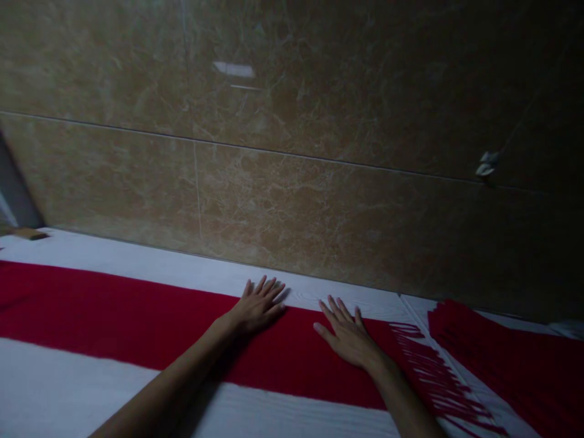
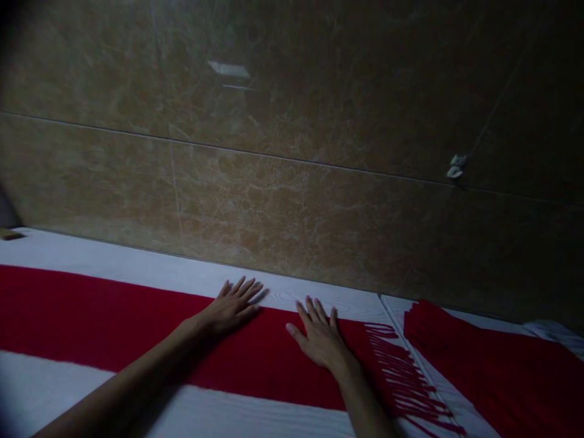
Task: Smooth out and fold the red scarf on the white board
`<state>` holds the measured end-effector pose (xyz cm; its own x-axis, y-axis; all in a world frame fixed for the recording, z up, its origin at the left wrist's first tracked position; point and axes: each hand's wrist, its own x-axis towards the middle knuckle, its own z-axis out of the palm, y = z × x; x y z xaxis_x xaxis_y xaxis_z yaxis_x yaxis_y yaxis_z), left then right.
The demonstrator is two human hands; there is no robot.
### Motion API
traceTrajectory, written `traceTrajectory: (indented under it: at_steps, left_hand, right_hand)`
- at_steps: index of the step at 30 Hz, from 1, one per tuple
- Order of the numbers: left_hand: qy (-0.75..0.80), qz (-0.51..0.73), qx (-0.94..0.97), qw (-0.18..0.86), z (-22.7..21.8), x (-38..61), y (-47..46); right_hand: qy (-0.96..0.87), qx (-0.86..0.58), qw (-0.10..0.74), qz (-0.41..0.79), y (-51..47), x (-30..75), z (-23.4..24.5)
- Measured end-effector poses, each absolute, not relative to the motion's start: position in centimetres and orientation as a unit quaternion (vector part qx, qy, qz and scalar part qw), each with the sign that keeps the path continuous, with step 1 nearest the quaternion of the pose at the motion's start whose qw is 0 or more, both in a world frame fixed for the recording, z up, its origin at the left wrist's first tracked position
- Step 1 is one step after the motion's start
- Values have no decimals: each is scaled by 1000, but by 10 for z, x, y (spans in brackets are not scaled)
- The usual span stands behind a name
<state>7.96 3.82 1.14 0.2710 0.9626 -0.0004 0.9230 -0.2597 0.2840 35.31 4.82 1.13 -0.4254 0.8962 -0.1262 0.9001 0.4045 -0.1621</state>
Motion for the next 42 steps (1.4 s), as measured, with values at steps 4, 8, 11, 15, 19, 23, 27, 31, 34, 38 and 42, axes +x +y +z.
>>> traceTrajectory:
  at_steps: [4,8,11,15,19,23,27,31,34,38,42]
  left_hand:
    - [601,79,787,114,-2,76,45]
    - [610,91,781,101,-2,74,46]
    - [617,100,776,85,3,72,46]
    - [613,112,778,81,7,73,45]
    - [612,110,778,93,7,75,43]
    - [612,105,778,97,6,77,43]
    - [609,106,780,98,5,76,43]
    - [605,109,782,102,3,75,43]
    - [600,108,787,100,-1,75,43]
    - [602,108,785,99,-3,74,43]
    - [600,105,789,85,-2,75,38]
  right_hand:
    - [836,539,5,-103,49,355,5]
    - [822,556,-39,-116,56,361,4]
    - [813,565,-95,-105,65,370,1]
    - [804,568,-143,-104,74,382,-4]
    - [804,570,-136,-104,74,385,-8]
    - [807,569,-121,-100,72,383,-8]
    - [816,558,-109,-101,73,384,-7]
    - [823,549,-101,-103,73,384,-9]
    - [821,554,-91,-102,73,381,-11]
    - [820,562,-66,-82,70,376,-10]
    - [817,572,-43,-63,63,373,-5]
